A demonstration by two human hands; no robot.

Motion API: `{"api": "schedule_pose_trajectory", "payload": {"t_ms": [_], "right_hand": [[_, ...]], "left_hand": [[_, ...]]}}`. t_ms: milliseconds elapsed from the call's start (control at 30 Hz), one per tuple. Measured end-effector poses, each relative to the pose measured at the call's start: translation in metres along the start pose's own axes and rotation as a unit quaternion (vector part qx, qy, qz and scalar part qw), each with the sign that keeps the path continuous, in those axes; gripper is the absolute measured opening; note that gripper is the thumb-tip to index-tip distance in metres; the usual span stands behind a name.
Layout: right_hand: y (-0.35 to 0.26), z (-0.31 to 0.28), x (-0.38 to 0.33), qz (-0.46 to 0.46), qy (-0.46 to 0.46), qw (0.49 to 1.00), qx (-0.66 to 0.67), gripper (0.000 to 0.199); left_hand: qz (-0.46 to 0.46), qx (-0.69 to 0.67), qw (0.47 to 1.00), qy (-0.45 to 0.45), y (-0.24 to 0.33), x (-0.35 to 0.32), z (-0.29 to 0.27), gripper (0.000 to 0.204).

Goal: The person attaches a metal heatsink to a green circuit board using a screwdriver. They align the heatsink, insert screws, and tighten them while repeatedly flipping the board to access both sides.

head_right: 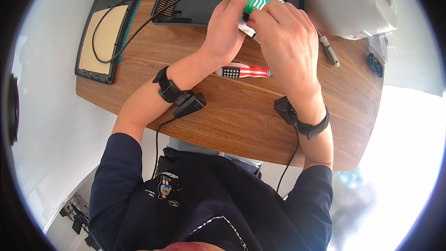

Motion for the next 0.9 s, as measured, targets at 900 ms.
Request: {"api": "schedule_pose_trajectory", "payload": {"t_ms": [900], "right_hand": [[0.008,0.009,0.001,-0.019,0.045,0.998,0.035,0.01]], "left_hand": [[-0.055,-0.096,0.992,0.064,0.002,0.003,-0.004,0.028]]}}
Point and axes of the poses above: each hand's wrist, its own x-axis towards the middle knuckle, its own z-axis out of the palm, y = z × x, the point moved 6 cm from there along x, towards the middle knuckle, and after that the axes turned 11 degrees about -x, right-handed, at the moved point
